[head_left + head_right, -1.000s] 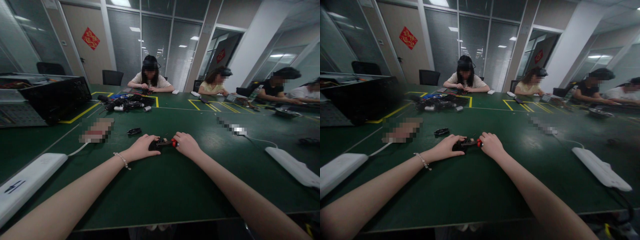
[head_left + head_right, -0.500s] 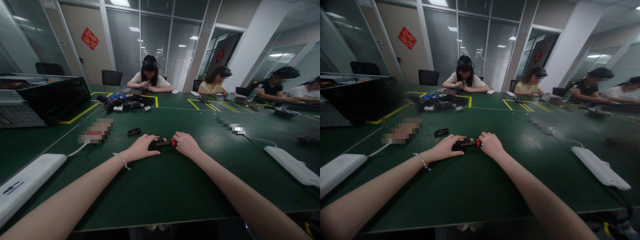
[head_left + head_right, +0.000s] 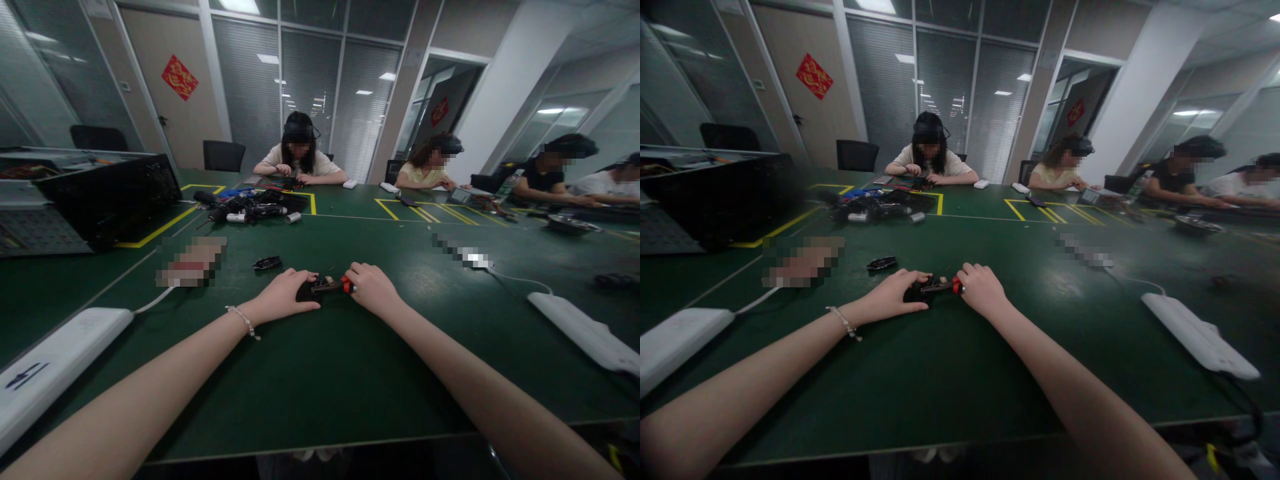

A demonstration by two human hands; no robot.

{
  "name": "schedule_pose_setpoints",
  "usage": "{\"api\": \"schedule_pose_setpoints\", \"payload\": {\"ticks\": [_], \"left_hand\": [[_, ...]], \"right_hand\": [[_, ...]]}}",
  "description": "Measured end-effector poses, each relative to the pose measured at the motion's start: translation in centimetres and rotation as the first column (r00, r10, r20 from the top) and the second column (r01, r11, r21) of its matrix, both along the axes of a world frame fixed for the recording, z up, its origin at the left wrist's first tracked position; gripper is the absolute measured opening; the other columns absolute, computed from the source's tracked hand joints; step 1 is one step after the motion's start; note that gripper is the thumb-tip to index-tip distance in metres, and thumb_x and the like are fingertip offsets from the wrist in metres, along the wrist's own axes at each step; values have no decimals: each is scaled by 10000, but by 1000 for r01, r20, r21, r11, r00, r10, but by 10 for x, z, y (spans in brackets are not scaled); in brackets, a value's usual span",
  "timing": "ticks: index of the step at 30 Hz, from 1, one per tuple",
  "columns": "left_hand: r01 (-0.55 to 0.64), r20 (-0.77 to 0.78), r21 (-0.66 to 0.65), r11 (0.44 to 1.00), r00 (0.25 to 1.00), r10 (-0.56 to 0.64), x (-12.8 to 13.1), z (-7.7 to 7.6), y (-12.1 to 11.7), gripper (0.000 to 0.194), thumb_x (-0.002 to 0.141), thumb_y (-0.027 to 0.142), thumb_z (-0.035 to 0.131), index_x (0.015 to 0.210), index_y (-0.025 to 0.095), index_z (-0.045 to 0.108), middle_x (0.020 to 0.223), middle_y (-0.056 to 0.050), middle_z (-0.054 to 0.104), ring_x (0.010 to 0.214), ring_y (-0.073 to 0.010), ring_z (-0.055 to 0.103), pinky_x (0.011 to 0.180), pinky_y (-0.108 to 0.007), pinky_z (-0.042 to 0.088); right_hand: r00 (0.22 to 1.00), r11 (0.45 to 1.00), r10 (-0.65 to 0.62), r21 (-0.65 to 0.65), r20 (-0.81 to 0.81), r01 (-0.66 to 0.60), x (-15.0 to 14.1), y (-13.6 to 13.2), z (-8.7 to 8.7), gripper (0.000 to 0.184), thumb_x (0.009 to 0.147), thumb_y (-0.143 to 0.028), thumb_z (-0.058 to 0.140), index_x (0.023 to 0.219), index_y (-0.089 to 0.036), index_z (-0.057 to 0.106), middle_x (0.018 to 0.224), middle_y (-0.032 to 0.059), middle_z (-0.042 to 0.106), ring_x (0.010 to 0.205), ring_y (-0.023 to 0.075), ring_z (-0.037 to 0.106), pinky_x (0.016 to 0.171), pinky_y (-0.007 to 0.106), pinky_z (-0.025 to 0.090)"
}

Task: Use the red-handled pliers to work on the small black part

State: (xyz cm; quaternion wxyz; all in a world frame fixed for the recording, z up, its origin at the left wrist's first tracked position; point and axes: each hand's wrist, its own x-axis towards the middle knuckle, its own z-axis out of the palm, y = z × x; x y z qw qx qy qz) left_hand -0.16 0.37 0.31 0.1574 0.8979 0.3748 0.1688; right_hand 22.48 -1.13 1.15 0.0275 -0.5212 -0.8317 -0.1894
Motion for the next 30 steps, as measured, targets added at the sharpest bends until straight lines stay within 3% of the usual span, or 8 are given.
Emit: {"api": "schedule_pose_setpoints", "payload": {"ticks": [11, 22, 30], "left_hand": [[-9, 1, -14, 1000, 1000, 9, -1, -1, 2, 605, 707, 570, 535, 1190, 224, 420, 1177, -61, 506, 1009, -240, 467, 806, -341, 400], [1, 3, 2, 1000, 1000, -1, 0, -1, 1, 593, 713, 563, 535, 1187, 228, 420, 1201, -51, 490, 1017, -236, 461, 822, -343, 392], [1, 5, 19, 1000, 1000, -1, -1, -4, 3, 584, 714, 559, 539, 1178, 223, 428, 1181, -55, 504, 1012, -235, 463, 826, -339, 393]], "right_hand": [[998, 999, 0, -47, -63, -3, 2, 2, -4, 212, 713, -189, 536, 919, -155, 576, 936, 74, 554, 789, 169, 516, 690, 270, 388], [1000, 999, 26, 19, -6, -26, 2, 1, -2, 194, 731, -182, 506, 911, -148, 568, 942, 82, 548, 806, 183, 502, 681, 282, 366], [999, 999, 0, -36, -46, -2, 2, 3, -6, 198, 717, -198, 525, 905, -156, 571, 918, 70, 544, 783, 173, 506, 676, 271, 361]]}}
